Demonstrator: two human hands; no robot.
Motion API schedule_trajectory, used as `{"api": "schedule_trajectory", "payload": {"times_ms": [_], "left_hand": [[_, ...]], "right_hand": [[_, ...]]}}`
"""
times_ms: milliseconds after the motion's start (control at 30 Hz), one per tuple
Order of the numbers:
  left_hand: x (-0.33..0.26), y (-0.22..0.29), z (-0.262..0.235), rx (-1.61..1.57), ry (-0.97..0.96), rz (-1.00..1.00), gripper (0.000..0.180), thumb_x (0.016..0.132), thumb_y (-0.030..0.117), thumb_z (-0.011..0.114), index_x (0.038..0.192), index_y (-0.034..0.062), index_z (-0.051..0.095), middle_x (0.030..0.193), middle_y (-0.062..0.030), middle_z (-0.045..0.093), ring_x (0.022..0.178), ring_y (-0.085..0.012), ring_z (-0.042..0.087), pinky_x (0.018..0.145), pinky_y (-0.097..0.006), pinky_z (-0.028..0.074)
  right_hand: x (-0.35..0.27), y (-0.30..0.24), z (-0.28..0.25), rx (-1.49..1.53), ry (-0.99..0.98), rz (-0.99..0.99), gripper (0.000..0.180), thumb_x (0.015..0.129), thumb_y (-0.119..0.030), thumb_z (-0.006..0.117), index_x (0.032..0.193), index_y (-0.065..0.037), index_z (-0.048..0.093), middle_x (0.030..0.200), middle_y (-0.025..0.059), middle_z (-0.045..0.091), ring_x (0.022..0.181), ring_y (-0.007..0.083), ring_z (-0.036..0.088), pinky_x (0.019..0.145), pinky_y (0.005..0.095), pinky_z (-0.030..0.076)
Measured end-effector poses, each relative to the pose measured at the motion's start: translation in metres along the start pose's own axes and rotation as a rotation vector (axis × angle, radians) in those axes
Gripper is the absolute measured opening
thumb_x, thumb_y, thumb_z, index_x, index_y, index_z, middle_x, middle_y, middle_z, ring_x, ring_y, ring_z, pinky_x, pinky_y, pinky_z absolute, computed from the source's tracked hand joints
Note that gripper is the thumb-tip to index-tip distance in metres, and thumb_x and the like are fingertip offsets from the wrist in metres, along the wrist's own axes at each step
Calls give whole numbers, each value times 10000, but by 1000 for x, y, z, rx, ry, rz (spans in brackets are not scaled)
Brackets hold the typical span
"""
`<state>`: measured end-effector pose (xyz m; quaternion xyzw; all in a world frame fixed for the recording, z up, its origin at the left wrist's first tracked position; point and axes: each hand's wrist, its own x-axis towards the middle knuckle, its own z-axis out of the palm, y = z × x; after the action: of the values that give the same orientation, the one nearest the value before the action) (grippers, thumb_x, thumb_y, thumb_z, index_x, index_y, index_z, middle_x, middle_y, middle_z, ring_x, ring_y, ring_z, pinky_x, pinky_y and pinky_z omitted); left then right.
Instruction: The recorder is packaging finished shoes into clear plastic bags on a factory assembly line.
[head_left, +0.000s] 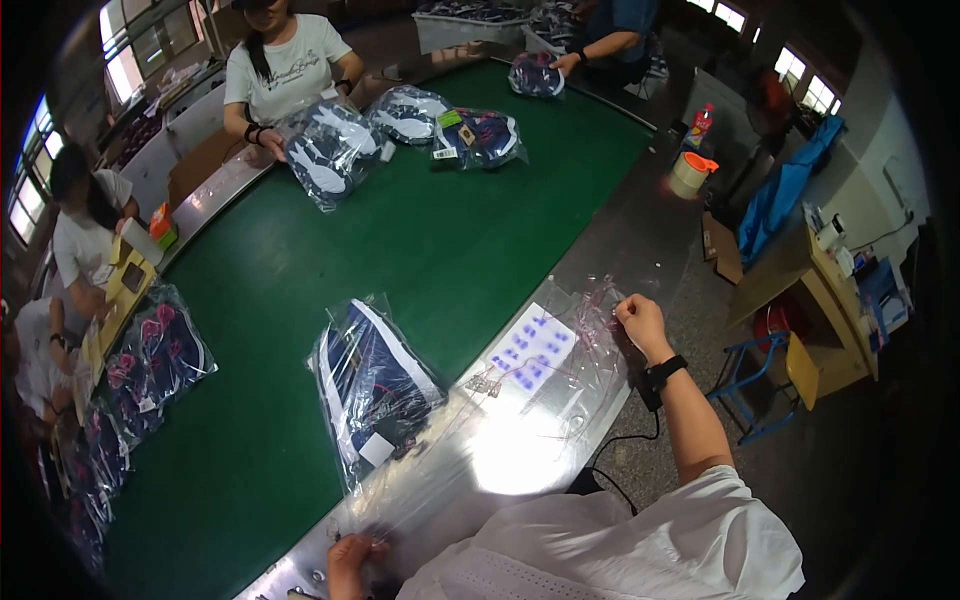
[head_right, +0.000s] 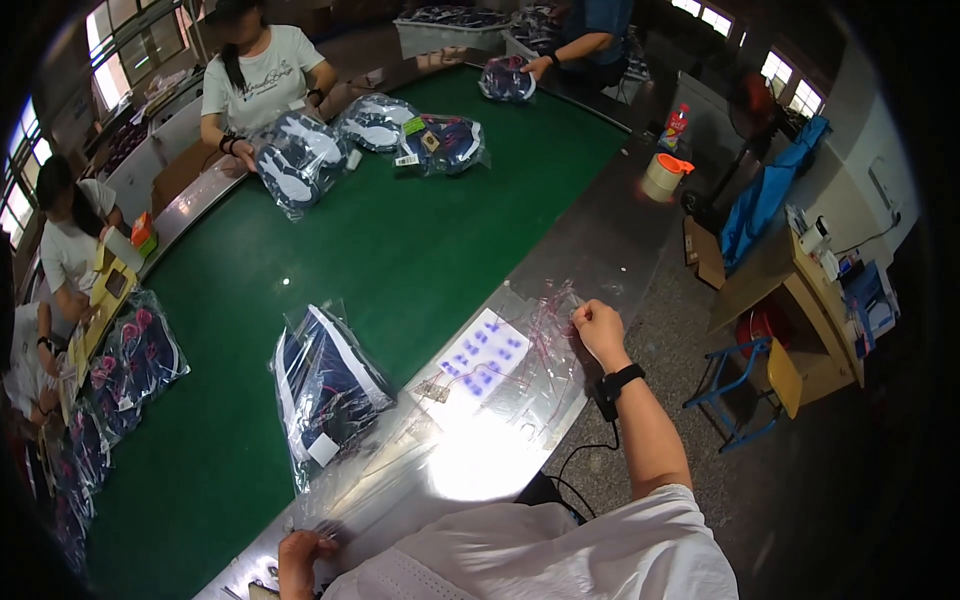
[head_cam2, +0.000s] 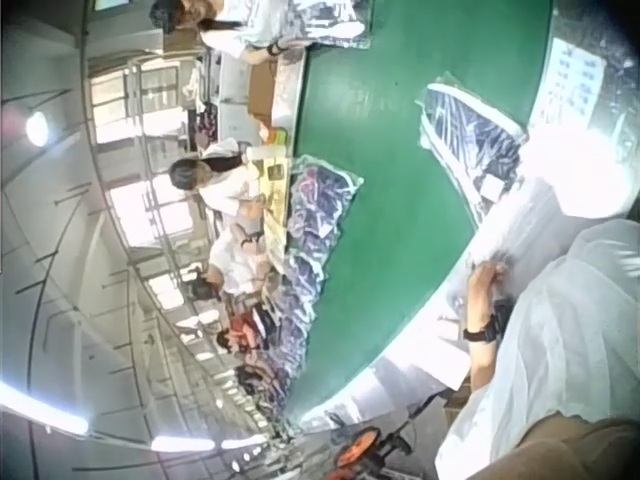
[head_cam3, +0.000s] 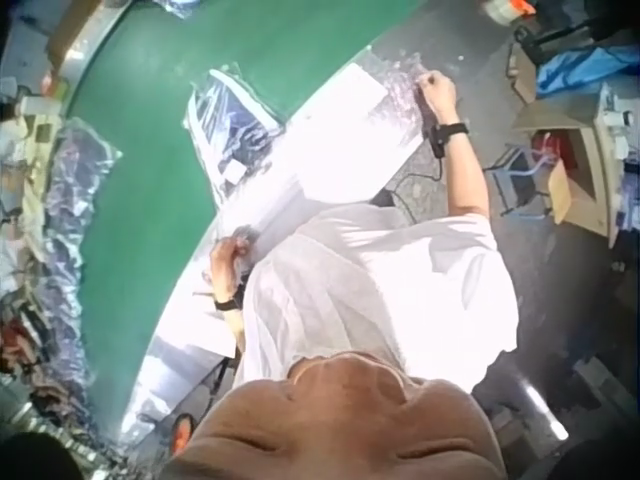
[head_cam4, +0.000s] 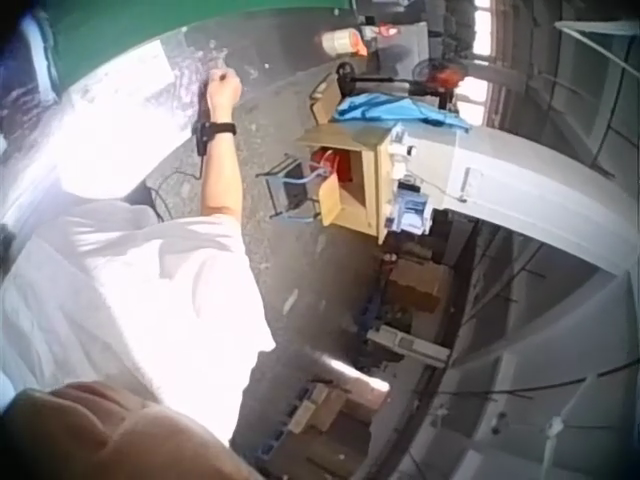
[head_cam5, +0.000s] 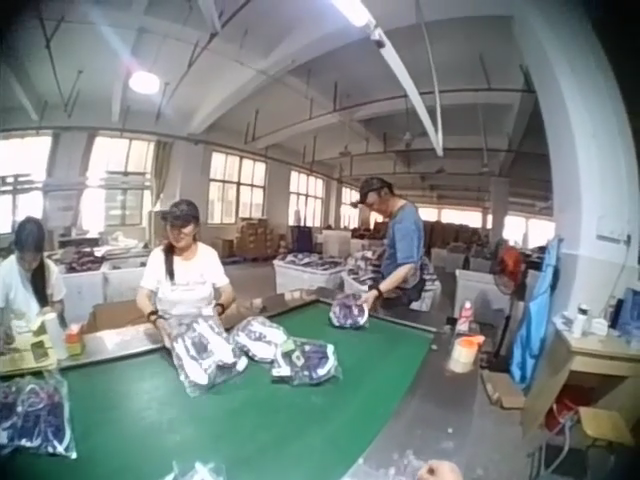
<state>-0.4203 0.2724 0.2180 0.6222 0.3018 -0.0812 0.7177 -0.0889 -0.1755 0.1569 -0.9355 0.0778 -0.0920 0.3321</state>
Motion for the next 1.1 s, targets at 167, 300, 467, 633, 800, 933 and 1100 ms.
{"api": "schedule_trajectory", "payload": {"times_ms": [167, 300, 467, 633, 800, 933, 1100], "left_hand": [[1, -2, -2, 89, -27, 60, 282, 911, 173, 438, 785, -19, 602, 785, -75, 610, 716, -152, 533, 683, -280, 417], [7, -31, -16, -10, 65, -64, 209, 873, 148, 489, 765, 0, 588, 755, -90, 644, 694, -113, 569, 637, -243, 439], [-7, 1, -21, 260, -95, 92, 270, 922, 191, 438, 875, -11, 611, 856, -89, 623, 779, -179, 563, 714, -293, 440], [8, 1, -31, 222, 148, 115, 112, 896, 96, 506, 914, 0, 561, 790, -46, 604, 700, -90, 532, 644, -204, 428], [41, 38, -7, 1045, 244, 536, 640, 646, 50, 737, 1224, 56, 461, 1201, -156, 475, 985, -270, 540, 829, -351, 448], [62, 49, 5, 1287, 236, 706, 699, 607, 59, 728, 1243, 68, 439, 1292, -182, 405, 1130, -352, 448, 940, -448, 377], [85, 39, 4, 1471, 21, 1150, 609, 657, 51, 668, 1227, 151, 476, 1335, -177, 366, 1177, -340, 426, 953, -533, 341]], "right_hand": [[8, 16, -9, -98, 152, 62, 129, 761, -171, 586, 744, -49, 625, 685, 122, 638, 660, 290, 624, 633, 375, 477], [12, 23, -22, -151, 77, 111, 143, 755, -154, 599, 838, -42, 631, 752, 131, 643, 718, 291, 629, 675, 371, 486], [12, 39, -43, -54, 373, 20, 279, 791, -54, 571, 1068, -27, 555, 1034, 151, 553, 952, 264, 575, 815, 339, 461], [-12, -28, -45, 51, 323, -258, 324, 809, 1, 538, 1130, -36, 521, 1079, 114, 520, 952, 244, 548, 816, 319, 466], [-82, -124, -32, -255, -184, -893, 477, 679, -7, 613, 1140, -98, 531, 1138, 141, 527, 973, 314, 548, 817, 368, 464], [-107, -140, 10, -177, -394, -1191, 519, 721, 4, 553, 1205, -183, 521, 1249, 163, 468, 1106, 320, 490, 878, 411, 429], [-117, -152, 19, -187, -410, -1273, 574, 723, 10, 548, 1246, -224, 505, 1306, 144, 421, 1162, 308, 443, 909, 403, 406]]}}
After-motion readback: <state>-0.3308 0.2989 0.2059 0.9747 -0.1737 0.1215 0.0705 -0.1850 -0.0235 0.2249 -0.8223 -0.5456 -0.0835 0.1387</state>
